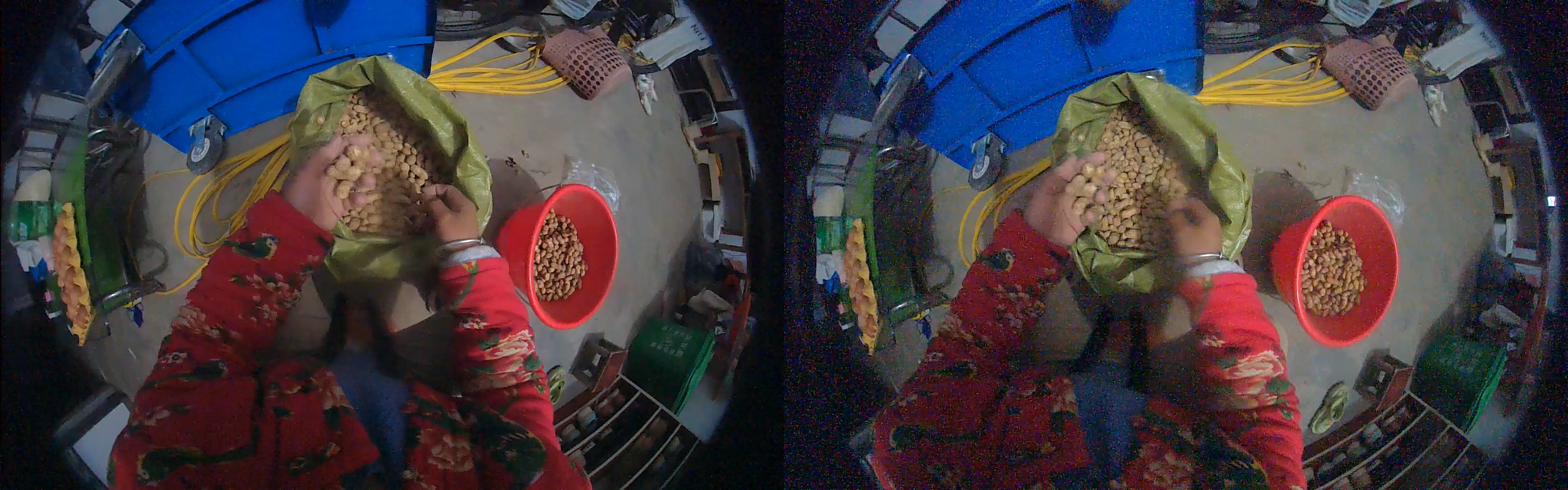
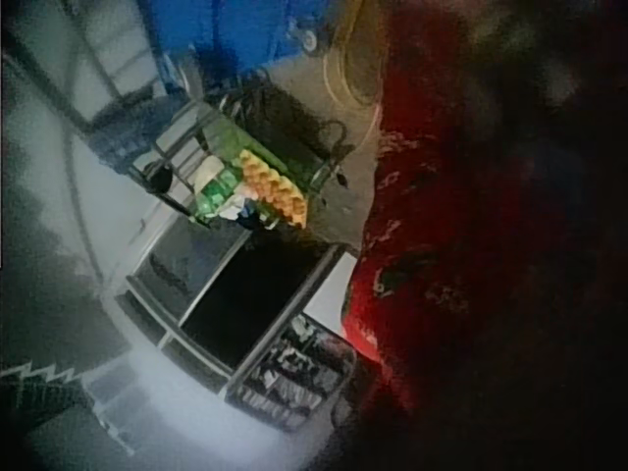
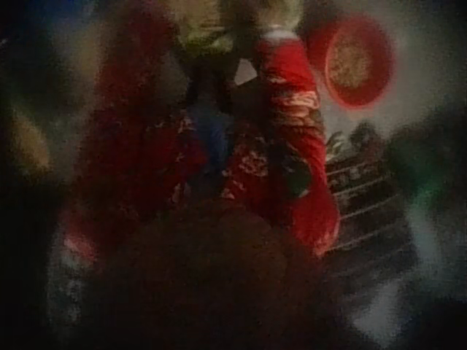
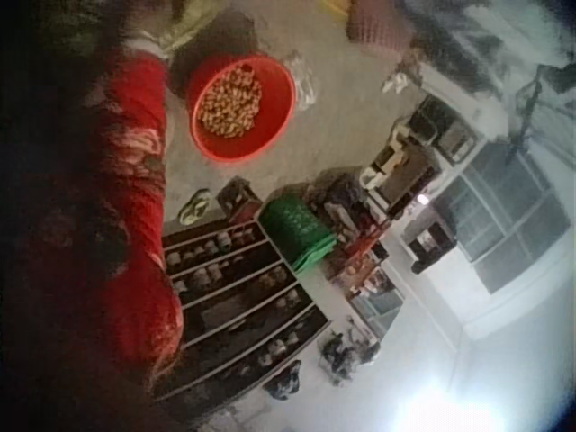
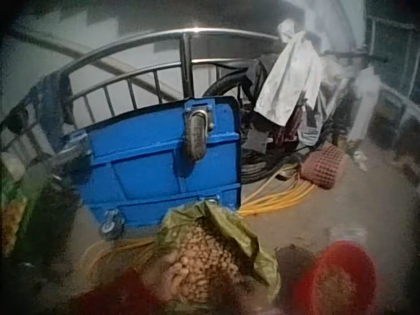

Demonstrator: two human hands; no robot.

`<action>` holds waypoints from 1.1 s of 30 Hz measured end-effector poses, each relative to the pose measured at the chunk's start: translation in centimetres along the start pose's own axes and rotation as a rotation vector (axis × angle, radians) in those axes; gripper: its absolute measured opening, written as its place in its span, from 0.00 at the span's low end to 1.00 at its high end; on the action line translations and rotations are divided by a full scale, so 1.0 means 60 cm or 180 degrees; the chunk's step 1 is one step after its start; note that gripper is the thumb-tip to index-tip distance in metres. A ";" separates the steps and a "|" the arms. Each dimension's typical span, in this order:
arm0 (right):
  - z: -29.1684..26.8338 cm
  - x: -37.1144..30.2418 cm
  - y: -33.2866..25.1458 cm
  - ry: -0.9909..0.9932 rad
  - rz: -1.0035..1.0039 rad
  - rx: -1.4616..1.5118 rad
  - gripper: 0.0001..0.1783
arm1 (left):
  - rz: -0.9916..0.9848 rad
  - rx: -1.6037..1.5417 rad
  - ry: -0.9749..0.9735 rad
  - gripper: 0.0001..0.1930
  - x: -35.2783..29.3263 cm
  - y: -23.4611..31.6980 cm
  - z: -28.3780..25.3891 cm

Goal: The person sits on the floor and sorts peanuts by hand, transferring them from a green sack into a red bucket. The person repeatedly scoops peanuts from the sack and places them into the bucket.

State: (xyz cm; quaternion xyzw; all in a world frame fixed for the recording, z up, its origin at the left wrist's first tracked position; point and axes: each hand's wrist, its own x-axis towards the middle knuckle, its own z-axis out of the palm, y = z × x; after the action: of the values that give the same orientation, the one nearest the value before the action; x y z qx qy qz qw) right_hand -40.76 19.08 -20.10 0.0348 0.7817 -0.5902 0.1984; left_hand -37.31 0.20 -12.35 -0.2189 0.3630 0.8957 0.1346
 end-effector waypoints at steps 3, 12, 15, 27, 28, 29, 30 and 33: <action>-0.001 0.006 0.000 -0.0041 -0.0051 0.0141 0.07 | -0.0142 -0.0115 0.0038 0.18 0.018 -0.010 0.007; 0.002 0.003 -0.064 -0.0628 0.0747 0.2064 0.12 | -0.0235 0.0273 -0.0035 0.16 0.047 -0.023 0.014; 0.008 0.003 -0.080 -0.0848 0.0799 0.2293 0.13 | -0.0329 0.0466 -0.0083 0.14 0.048 -0.032 0.021; 0.004 0.001 -0.058 -0.0632 0.1003 0.1979 0.10 | 0.0565 0.1975 0.0331 0.12 0.059 -0.047 0.026; 0.002 0.002 -0.056 -0.0472 0.0940 0.1883 0.09 | 0.0873 0.2197 0.0458 0.12 0.067 -0.041 0.021; 0.000 0.003 -0.055 -0.0247 0.0967 0.1728 0.08 | 0.1243 0.2426 0.0582 0.12 0.073 -0.036 0.014; -0.003 0.004 -0.054 -0.0227 0.0872 0.1719 0.08 | 0.1442 0.2627 0.0586 0.11 0.079 -0.032 0.007; -0.009 0.003 -0.053 -0.0090 0.0881 0.1610 0.07 | 0.2029 0.3115 0.0596 0.11 0.095 -0.024 -0.017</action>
State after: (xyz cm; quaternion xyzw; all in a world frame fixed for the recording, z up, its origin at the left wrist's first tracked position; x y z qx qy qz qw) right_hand -42.03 18.59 -17.14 0.1813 0.5947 -0.7341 0.2730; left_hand -41.40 0.97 -16.64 -0.0896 0.7921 0.5972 -0.0884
